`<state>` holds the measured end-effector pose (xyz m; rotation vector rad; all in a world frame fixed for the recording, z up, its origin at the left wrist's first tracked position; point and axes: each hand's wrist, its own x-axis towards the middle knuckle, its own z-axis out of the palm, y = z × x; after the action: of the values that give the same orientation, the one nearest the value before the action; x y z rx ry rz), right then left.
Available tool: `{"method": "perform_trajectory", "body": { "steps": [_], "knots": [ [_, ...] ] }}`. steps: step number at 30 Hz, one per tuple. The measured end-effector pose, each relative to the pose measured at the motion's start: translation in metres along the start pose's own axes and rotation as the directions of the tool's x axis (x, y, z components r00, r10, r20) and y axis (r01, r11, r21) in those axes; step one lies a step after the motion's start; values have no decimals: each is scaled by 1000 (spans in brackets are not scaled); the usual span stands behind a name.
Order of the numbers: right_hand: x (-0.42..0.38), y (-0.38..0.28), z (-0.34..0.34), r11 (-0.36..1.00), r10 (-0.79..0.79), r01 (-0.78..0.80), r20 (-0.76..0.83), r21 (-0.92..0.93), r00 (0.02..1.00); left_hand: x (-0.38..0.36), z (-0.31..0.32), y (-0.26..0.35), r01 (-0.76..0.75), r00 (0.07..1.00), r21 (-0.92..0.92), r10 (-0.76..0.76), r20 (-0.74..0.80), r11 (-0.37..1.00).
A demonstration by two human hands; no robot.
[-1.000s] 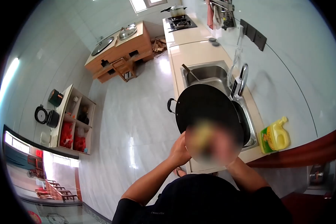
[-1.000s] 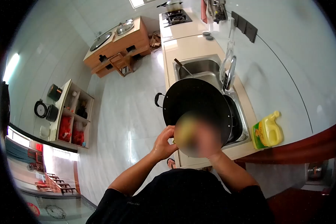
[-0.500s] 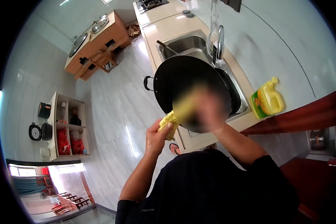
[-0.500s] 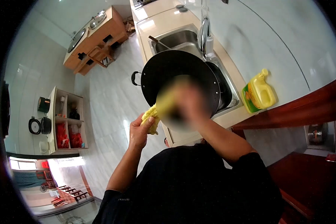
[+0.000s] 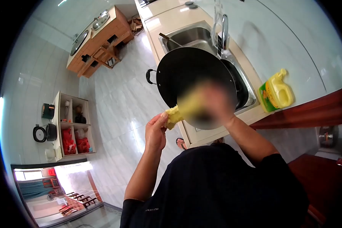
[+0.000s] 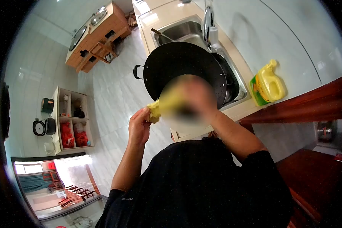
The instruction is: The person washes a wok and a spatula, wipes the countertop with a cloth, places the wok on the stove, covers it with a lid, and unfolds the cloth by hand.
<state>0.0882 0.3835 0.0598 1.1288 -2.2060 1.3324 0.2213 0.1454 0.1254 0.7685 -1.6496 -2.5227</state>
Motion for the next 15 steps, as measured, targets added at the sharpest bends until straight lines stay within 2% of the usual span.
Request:
{"method": "perform_trajectory", "body": {
  "steps": [2, 3, 5, 6, 7, 8, 10, 11, 13, 15],
  "knots": [
    [-4, 5, 5, 995, 42, -43, 19, 89, 999, 2, 13, 7, 34, 995, -4, -34, -89, 999],
    [-7, 7, 9, 985, 67, -71, 29, 160, 997, 2, 26, 14, -5, 996, 38, 9, -86, 999],
    [-18, 8, 23, 896, 130, -148, 70, 418, 989, 5, 50, 21, -87, 992, 122, 97, -75, 989],
    [-24, 10, 32, 805, 156, -189, 107, 562, 982, 8, 55, 20, -109, 993, 278, 116, -7, 954],
    [-30, 10, 43, 677, 161, -225, 157, 700, 974, 17, 57, 14, -325, 944, 642, 285, 169, 695],
    [-37, 11, 52, 529, 162, -262, 207, 807, 965, 18, 59, 9, -633, 773, 663, 352, 527, 399],
    [-43, 4, 69, 218, 180, -334, 298, 917, 937, 1, 79, 1, -718, 696, 656, 282, 661, 235],
    [-43, 2, 72, 57, 211, -362, 344, 930, 915, -8, 96, 10, -817, 574, 521, 281, 769, 246],
    [-36, -3, 65, -280, 261, -370, 442, 886, 859, -15, 104, 17, -888, 452, 454, 307, 838, 69],
    [-27, -5, 46, -504, 291, -336, 523, 796, 801, -13, 83, 25, -841, 492, 541, 375, 786, -31]
  ]
}}
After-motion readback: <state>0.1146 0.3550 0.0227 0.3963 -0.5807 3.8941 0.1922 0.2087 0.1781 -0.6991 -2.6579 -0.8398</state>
